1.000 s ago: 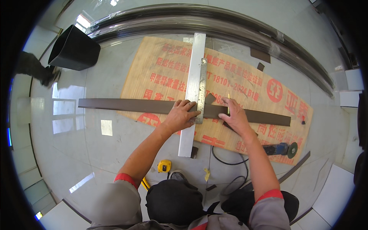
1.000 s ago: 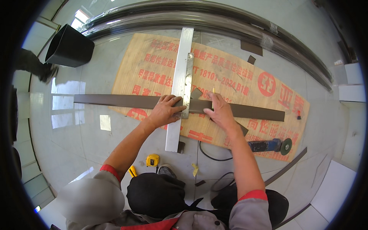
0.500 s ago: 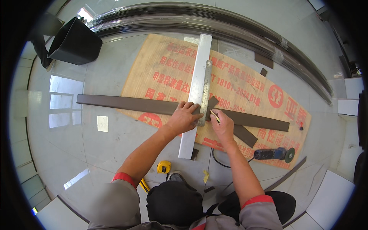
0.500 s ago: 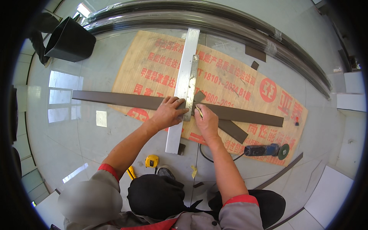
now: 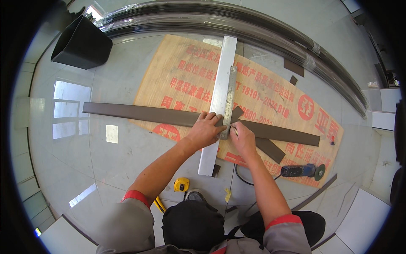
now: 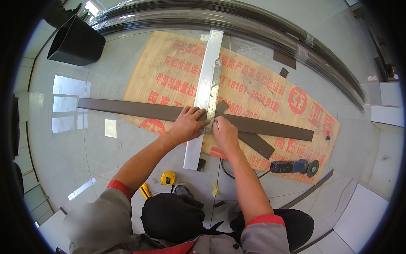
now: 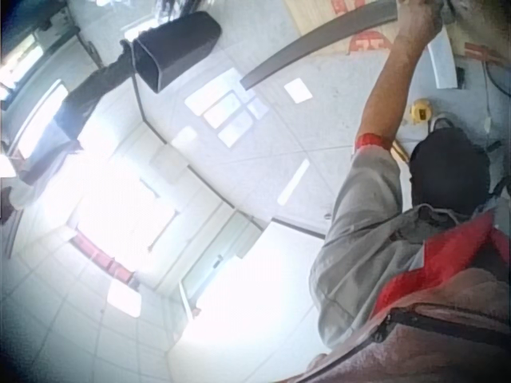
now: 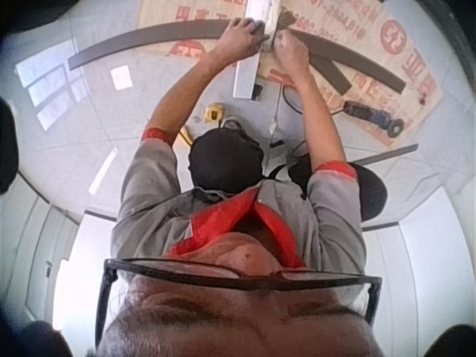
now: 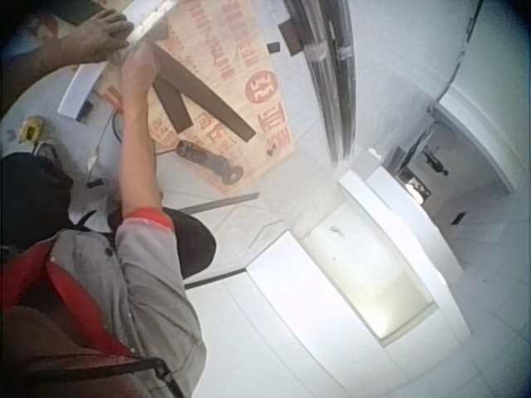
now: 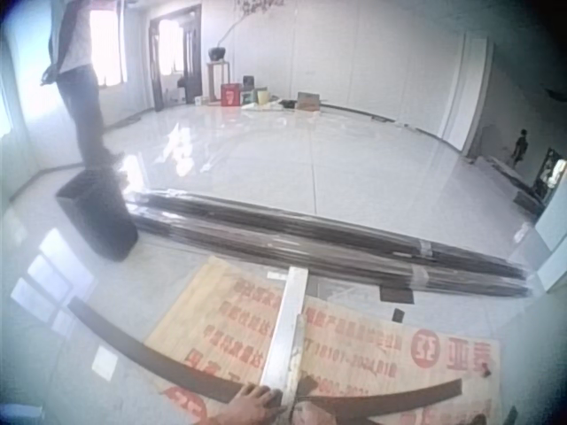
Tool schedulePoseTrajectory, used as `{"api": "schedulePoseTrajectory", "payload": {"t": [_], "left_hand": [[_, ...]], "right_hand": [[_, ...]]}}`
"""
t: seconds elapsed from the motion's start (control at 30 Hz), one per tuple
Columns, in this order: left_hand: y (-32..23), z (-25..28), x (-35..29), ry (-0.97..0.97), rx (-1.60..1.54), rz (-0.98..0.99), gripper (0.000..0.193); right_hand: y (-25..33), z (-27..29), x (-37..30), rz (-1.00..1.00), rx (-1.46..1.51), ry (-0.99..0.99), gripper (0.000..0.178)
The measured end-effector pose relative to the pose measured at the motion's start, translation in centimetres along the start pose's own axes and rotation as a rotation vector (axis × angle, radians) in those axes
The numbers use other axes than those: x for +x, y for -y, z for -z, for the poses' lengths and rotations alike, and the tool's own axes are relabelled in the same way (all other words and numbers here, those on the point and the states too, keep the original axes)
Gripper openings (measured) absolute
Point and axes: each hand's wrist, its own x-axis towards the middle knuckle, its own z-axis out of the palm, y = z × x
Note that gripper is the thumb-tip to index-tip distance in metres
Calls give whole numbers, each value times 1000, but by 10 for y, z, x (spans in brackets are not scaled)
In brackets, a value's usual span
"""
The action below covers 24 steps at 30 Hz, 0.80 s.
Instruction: The person measures a long metal strip with a tape measure, marks it, and cuts it with an angle grinder. They then fit the cut piece into a corner gap between wall panels and re-measure the area.
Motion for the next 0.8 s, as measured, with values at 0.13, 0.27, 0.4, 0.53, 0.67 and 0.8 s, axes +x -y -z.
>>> {"api": "schedulePoseTrajectory", "payload": {"t": [0.13,0.27,0.4,0.53,0.67,0.8], "left_hand": [[1,-3,-1,13,20,10,51],[0,-5,2,3,12,4,50],[1,-5,-1,-15,12,7,45],[1,-4,-3,-20,13,16,43],[0,-4,-1,-8,13,16,48],[-1,-6,0,-8,11,23,45]], "right_hand": [[5,-1,-1,26,6,-20,15],[5,5,12,4,-43,6,15],[2,5,-7,-2,-75,147,16],[6,5,3,14,-61,81,16],[4,7,19,22,-62,64,17],[3,10,11,22,-195,238,20]]}}
